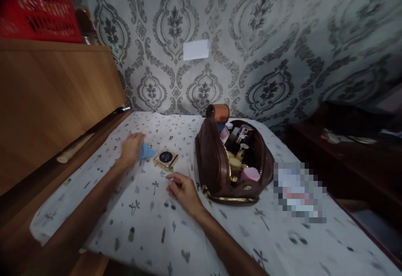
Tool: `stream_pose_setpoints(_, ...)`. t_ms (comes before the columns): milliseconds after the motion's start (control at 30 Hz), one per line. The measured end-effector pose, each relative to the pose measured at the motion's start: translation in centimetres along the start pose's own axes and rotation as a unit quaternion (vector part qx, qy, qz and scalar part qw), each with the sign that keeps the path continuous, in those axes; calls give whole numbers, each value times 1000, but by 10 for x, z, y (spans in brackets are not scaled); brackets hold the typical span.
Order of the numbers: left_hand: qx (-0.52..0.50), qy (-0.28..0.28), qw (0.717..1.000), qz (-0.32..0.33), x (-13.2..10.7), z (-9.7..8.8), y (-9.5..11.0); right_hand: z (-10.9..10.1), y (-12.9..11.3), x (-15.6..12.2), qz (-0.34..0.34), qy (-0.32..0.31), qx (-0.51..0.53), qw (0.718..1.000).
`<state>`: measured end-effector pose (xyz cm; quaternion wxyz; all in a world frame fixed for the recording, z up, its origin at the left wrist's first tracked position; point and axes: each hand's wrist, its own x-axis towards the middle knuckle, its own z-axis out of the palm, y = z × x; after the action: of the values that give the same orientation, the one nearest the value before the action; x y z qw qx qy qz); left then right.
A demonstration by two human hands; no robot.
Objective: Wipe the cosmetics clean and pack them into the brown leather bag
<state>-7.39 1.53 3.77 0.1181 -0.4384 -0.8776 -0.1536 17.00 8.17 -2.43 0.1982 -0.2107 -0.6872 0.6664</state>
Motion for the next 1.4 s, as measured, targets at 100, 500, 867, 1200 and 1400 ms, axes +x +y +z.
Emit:
stream_pose_setpoints(100, 28, 3, 999, -37, -1, -6, -27, 0, 1, 0, -9, -4, 1, 1000)
stream_pose_setpoints(500, -140, 54, 988, 25, -31, -7, -8, 2, -3, -5, -61, -1, -34, 998)
stream_pose_setpoints(867, -334, 0, 925, 182, -79, 0, 80, 1, -16, -7, -17, -51, 119, 991)
stream_pose_setpoints(1200, -448, 45, 893, 27, -65, 6, 57, 4, -15, -6, -55, -85, 130, 986)
stream_pose_setpoints(1400, -382, 62, 902, 190, -82, -8, 68, 3, -12, -12, -125, 55, -118, 984)
